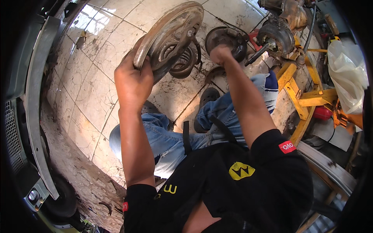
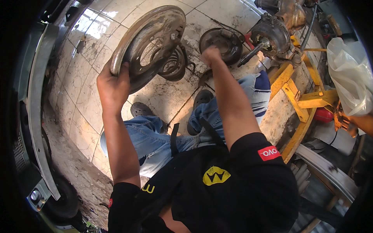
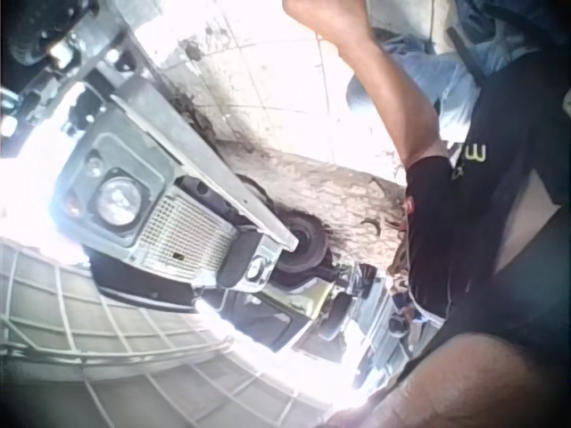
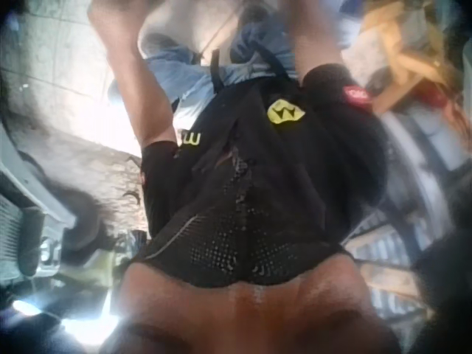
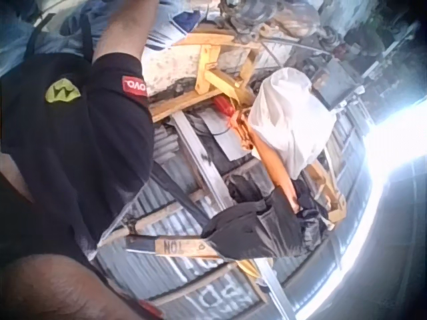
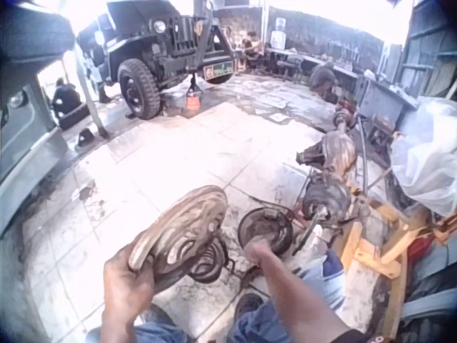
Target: The person sits on the floor and scrubs brake shoes and springs with a sanding block. They rotate the parts to clean different surfaces and set them aside after scrubbing.
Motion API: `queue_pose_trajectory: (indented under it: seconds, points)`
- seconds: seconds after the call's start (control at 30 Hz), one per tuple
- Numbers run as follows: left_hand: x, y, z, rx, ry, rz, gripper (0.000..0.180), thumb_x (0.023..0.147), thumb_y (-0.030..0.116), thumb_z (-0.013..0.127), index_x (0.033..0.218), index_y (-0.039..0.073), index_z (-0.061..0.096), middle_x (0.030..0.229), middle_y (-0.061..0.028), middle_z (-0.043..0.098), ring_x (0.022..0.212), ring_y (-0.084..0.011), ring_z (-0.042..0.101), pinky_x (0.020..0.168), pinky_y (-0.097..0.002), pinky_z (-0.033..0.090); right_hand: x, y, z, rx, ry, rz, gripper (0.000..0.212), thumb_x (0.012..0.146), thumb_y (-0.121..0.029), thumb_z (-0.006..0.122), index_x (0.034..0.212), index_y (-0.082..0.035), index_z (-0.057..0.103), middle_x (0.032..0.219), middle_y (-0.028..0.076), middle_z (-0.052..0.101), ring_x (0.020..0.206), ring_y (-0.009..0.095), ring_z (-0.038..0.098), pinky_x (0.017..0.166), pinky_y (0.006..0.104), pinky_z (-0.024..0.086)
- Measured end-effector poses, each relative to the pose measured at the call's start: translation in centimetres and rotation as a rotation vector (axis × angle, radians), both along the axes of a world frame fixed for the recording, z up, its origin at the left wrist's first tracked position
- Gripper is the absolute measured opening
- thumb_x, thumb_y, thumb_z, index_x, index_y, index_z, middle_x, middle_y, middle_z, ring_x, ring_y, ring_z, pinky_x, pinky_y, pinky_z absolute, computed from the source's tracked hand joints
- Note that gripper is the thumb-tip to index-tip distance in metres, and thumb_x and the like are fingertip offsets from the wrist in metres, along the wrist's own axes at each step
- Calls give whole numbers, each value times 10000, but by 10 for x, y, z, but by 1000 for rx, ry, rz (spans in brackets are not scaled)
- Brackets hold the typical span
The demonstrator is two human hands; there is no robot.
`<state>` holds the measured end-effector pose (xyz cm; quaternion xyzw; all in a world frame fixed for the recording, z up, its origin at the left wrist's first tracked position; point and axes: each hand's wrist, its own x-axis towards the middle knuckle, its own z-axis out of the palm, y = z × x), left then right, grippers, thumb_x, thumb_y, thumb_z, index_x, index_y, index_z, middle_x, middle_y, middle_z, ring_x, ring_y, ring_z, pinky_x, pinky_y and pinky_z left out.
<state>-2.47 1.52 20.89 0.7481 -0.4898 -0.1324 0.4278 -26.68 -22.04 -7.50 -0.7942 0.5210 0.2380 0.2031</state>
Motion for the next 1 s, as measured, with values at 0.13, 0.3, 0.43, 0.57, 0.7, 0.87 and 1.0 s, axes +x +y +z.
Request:
queue_pose_trajectory:
  seconds: [0.13,0.3,0.43,0.57,0.7,0.87,1.0]
  points:
    - [1,3,1,42,-16,14,353,870,54,628,1221,28,650,930,-203,706,829,-231,691,785,-320,514,6,35,-57,156,349,410,381,847,-154,663,1188,11,641,1316,206,556,1116,346,595,771,434,516]
    - [9,13,-5,50,69,91,287,906,60,648,1176,-39,651,877,-112,708,780,-106,628,707,-267,506,9,75,-66,472,-628,-1230,560,878,-293,672,1355,-41,522,1345,183,552,1140,325,590,841,462,516]
    - [8,14,-3,59,32,107,298,901,41,651,1183,-52,641,909,-120,712,805,-126,638,728,-274,511,-14,60,-57,214,-375,-983,510,884,-214,634,1352,-58,505,1391,194,489,1196,376,545,898,502,495]
    - [5,18,-2,105,17,82,315,900,-6,637,1210,-58,628,1073,-175,701,989,-189,666,867,-304,520,-20,66,-70,-94,-83,-826,354,907,-197,599,1245,-96,577,1338,142,501,1211,370,522,943,495,473]
    - [0,17,-1,126,59,99,357,882,-68,635,1238,-71,606,1159,-218,671,1071,-231,654,939,-336,518,-26,74,-81,-274,81,-500,275,947,-231,533,1196,-144,612,1244,101,519,1207,315,511,950,484,451]
    - [5,21,-3,80,34,39,357,880,-69,633,1236,-73,605,1169,-224,665,1075,-257,662,943,-345,517,-29,68,-94,-255,259,-283,292,964,-219,488,1233,-160,585,1235,84,531,1182,299,526,952,492,431]
    - [3,17,-2,84,-82,14,383,862,-102,602,1243,-62,608,1158,-226,670,1068,-273,668,929,-344,522,-29,61,-105,-293,329,-104,290,974,-202,468,1235,-136,577,1243,104,546,1197,299,524,943,525,434]
